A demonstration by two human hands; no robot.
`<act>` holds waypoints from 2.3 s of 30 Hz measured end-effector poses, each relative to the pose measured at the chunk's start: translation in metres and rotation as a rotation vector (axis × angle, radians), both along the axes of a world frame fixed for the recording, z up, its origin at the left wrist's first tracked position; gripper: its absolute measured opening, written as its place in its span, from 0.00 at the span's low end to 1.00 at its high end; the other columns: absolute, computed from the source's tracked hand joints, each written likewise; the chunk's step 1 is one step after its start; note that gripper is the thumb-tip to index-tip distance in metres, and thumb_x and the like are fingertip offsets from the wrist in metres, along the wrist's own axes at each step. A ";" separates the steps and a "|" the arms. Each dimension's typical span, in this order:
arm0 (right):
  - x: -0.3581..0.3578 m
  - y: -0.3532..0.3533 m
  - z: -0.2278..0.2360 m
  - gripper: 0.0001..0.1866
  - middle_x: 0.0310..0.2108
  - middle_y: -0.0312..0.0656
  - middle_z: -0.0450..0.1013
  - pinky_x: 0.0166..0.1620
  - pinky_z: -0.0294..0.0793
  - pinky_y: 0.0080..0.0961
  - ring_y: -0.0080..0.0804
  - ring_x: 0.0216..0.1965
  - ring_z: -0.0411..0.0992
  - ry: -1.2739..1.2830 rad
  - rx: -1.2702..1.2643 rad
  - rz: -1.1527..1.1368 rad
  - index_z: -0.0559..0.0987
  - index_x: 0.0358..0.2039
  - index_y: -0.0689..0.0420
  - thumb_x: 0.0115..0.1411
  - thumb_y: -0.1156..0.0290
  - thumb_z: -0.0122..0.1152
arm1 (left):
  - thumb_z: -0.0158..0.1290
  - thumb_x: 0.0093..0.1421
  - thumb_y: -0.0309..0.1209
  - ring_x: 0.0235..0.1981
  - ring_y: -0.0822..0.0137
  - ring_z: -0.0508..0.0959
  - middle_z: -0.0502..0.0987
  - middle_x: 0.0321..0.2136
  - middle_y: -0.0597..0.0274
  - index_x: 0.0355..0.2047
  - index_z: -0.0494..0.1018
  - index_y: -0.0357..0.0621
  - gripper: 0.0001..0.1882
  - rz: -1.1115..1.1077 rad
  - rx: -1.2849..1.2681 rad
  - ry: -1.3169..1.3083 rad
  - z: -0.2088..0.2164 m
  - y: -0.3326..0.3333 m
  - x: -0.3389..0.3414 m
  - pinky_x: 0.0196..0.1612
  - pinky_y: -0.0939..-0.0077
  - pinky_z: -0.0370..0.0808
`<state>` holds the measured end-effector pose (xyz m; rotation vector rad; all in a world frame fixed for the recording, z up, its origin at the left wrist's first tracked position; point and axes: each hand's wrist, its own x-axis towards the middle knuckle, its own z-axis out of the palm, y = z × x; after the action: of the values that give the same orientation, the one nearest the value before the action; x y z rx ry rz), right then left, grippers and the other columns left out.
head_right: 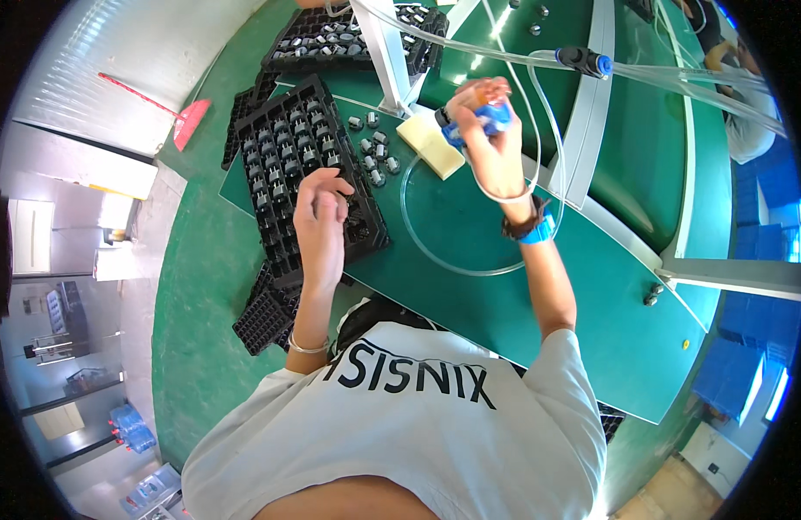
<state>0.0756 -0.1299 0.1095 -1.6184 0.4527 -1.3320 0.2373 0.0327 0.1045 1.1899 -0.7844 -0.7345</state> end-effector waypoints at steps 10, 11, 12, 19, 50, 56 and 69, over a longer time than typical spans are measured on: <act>0.033 -0.013 -0.073 0.11 0.27 0.53 0.68 0.31 0.68 0.34 0.55 0.29 0.67 0.550 -0.177 -0.235 0.69 0.33 0.61 0.50 0.72 0.55 | 0.37 0.64 0.39 0.23 0.79 0.61 0.70 0.27 0.62 0.38 0.67 0.38 0.17 -0.087 -0.039 0.130 -0.009 0.012 0.009 0.27 0.86 0.58; 0.034 -0.013 -0.073 0.11 0.26 0.53 0.68 0.30 0.67 0.36 0.56 0.29 0.67 0.553 -0.175 -0.250 0.69 0.33 0.61 0.50 0.71 0.55 | 0.37 0.64 0.40 0.25 0.78 0.61 0.69 0.28 0.61 0.38 0.67 0.37 0.18 -0.103 -0.032 0.141 -0.009 0.013 0.010 0.28 0.85 0.58; 0.034 -0.013 -0.074 0.11 0.26 0.53 0.68 0.30 0.67 0.36 0.56 0.29 0.67 0.554 -0.174 -0.251 0.69 0.33 0.61 0.50 0.71 0.55 | 0.37 0.64 0.40 0.25 0.78 0.61 0.69 0.28 0.61 0.38 0.67 0.37 0.18 -0.104 -0.030 0.141 -0.010 0.014 0.010 0.28 0.85 0.58; 0.032 -0.011 -0.075 0.17 0.28 0.54 0.69 0.32 0.68 0.35 0.54 0.30 0.69 0.563 -0.169 -0.240 0.68 0.37 0.61 0.48 0.68 0.59 | 0.36 0.63 0.39 0.26 0.77 0.62 0.69 0.28 0.61 0.39 0.67 0.37 0.18 -0.121 -0.037 0.191 -0.014 0.015 0.007 0.29 0.84 0.59; 0.032 -0.010 -0.077 0.12 0.24 0.53 0.69 0.29 0.68 0.35 0.54 0.28 0.68 0.597 -0.174 -0.240 0.70 0.32 0.60 0.47 0.70 0.59 | 0.33 0.51 0.31 0.25 0.76 0.61 0.69 0.31 0.60 0.41 0.65 0.36 0.19 -0.221 0.025 0.283 -0.017 0.018 0.000 0.32 0.82 0.59; 0.032 -0.010 -0.077 0.13 0.24 0.53 0.69 0.29 0.68 0.36 0.55 0.27 0.68 0.560 -0.192 -0.241 0.70 0.32 0.60 0.47 0.69 0.59 | 0.35 0.52 0.34 0.30 0.74 0.63 0.69 0.32 0.58 0.41 0.65 0.35 0.19 -0.261 0.012 0.285 -0.023 0.019 0.003 0.34 0.82 0.60; 0.030 -0.006 -0.069 0.23 0.29 0.53 0.71 0.32 0.70 0.37 0.52 0.30 0.70 0.624 -0.155 -0.239 0.69 0.38 0.60 0.44 0.64 0.65 | 0.35 0.52 0.33 0.31 0.74 0.63 0.69 0.32 0.59 0.41 0.64 0.35 0.20 -0.275 0.018 0.287 -0.026 0.019 0.001 0.34 0.82 0.59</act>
<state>0.1051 -0.1357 0.0408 -2.1611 0.9580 -1.0215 0.2388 0.0520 0.0781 0.9732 -0.7077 -1.1147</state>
